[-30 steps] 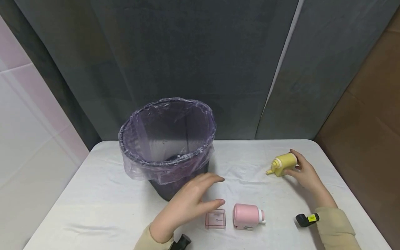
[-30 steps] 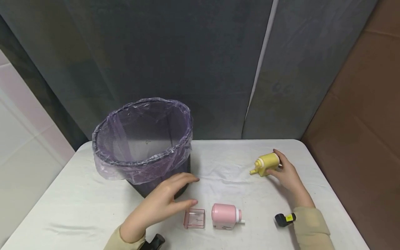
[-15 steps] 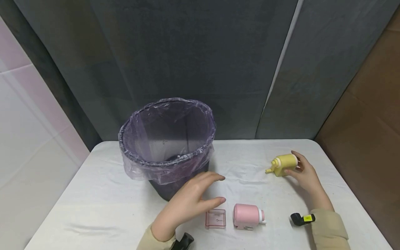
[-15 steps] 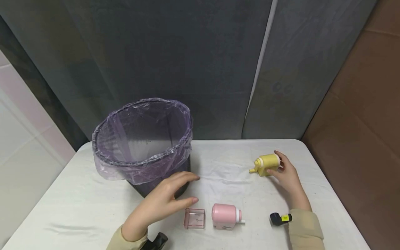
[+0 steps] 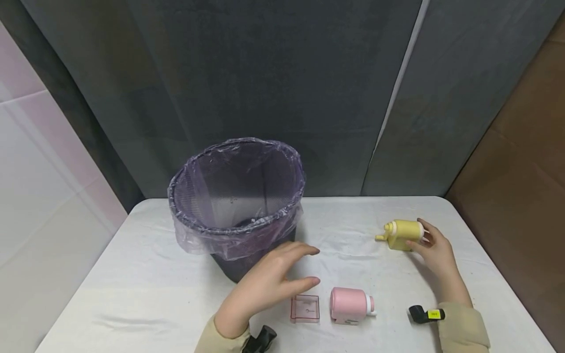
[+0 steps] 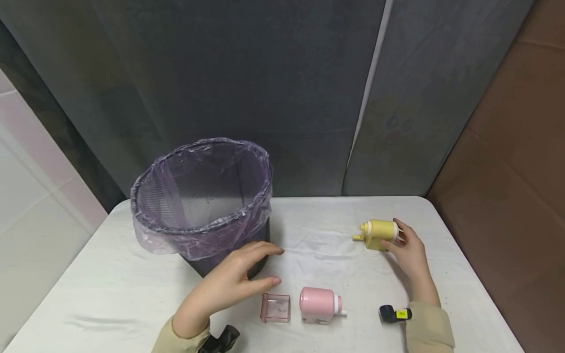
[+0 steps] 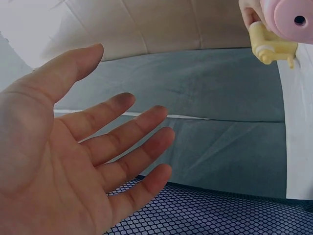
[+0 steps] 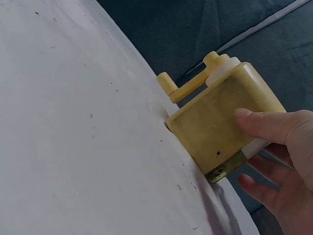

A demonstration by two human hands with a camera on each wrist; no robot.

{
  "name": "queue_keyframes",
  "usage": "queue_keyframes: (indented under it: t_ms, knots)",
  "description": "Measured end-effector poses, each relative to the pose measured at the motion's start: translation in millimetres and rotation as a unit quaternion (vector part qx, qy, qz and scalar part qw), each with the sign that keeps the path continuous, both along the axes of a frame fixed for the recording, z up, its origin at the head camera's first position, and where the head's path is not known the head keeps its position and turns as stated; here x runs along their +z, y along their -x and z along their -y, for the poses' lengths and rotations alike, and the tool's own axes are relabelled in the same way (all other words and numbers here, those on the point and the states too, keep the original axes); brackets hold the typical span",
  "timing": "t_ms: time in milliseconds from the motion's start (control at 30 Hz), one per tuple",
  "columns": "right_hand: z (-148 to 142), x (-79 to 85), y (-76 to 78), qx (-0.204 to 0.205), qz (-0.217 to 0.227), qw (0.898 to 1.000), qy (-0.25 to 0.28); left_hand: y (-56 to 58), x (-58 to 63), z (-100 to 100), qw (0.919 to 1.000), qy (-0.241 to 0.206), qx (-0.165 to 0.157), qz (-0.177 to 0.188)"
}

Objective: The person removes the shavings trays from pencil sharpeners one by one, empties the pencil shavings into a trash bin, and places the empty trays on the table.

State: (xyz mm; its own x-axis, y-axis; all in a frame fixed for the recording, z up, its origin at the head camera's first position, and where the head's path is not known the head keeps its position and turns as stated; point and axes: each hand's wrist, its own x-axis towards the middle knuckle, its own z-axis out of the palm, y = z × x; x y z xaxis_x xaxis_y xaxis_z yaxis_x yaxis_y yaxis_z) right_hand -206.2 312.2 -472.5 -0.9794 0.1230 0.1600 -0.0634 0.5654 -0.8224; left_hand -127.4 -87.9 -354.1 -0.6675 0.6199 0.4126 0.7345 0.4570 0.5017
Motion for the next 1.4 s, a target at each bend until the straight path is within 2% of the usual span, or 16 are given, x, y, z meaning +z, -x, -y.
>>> queue_keyframes:
  t_ms: [600,767,1133,1400]
  knots:
    - [10,-1.7,-1.2,-0.031,-0.02,0.999,0.003,-0.4,-3.9,3,0.9999,0.01,0.001,0.006]
    - [12,-0.5,-2.6,-0.028,-0.032,0.999,-0.005,-1.6,-3.0,4,1.0,0.005,0.003,-0.002]
    - [25,24.6,-9.2,-0.025,-0.064,0.997,-0.026,-7.4,2.7,4,0.9997,-0.021,0.01,0.001]
    - [37,42.7,-18.5,-0.034,-0.079,0.996,-0.022,-10.2,5.9,3,0.9978,-0.062,0.022,0.006]
